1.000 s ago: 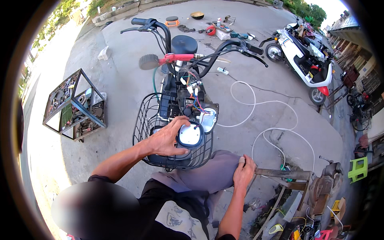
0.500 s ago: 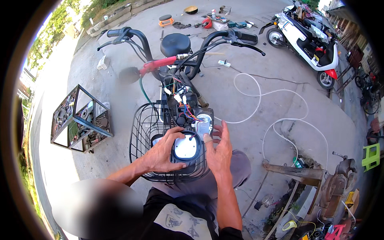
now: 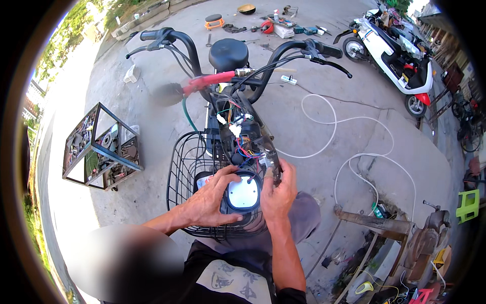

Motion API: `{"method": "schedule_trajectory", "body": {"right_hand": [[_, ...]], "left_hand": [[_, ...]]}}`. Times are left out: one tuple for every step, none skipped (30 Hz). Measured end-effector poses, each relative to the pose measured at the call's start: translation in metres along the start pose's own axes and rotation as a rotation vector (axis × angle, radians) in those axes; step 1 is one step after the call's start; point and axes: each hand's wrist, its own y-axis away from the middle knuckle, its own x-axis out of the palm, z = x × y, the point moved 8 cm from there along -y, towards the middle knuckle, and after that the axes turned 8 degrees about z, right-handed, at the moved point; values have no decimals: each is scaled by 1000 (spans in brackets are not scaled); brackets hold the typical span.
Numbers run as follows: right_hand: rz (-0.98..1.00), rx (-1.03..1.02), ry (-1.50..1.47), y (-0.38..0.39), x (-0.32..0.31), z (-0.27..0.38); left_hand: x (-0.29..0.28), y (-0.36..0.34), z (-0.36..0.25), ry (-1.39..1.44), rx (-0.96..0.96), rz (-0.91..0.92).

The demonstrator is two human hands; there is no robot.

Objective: The person works on the wiring of an electric bicycle's headlight assembly. They use a screwdriver to open the housing, then use pliers to strip and twist wires together, and finally wrap the connections with electrical tape.

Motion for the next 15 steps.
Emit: {"method": "schedule_trajectory", "body": {"right_hand": [[-12, -56, 44, -1, 1, 4], [-25, -110, 89, -1, 1, 6], [-38, -164, 134, -1, 1, 7], [-50, -168, 105, -1, 3, 5], [-61, -172, 75, -1, 5, 3], [-73, -176, 45, -1, 6, 2], [-65, -159, 42, -2, 7, 2], [-58, -144, 39, -2, 8, 5], [-51, -129, 37, -2, 9, 6], [-51, -111, 16, -1, 9, 5], [-48, -97, -7, -1, 10, 6], [-40, -85, -32, -1, 10, 6], [-40, -92, -26, -1, 11, 8], [-38, -97, -22, -1, 11, 9], [-39, -93, -12, 1, 10, 8]], "left_hand": [[-2, 1, -2, -2, -5, 12], [-7, 2, -4, -6, -12, 19], [-10, 2, -3, -17, -26, 26], [-15, 2, -2, -28, -40, 33], [-21, 2, -1, -39, -55, 41], [-33, 2, -6, -60, -44, -13], [-41, 1, 2, -50, -71, -61], [-50, 1, 10, -41, -97, -111], [-60, -1, 15, -31, -122, -160], [-65, -3, 24, 52, -233, -154], [-70, -7, 34, 138, -265, -169], [-72, -12, 49, 225, -298, -188], [-72, -16, 65, 313, -330, -206], [-73, -23, 74, 343, -254, -230], [-72, -29, 82, 400, -273, -217]]}}
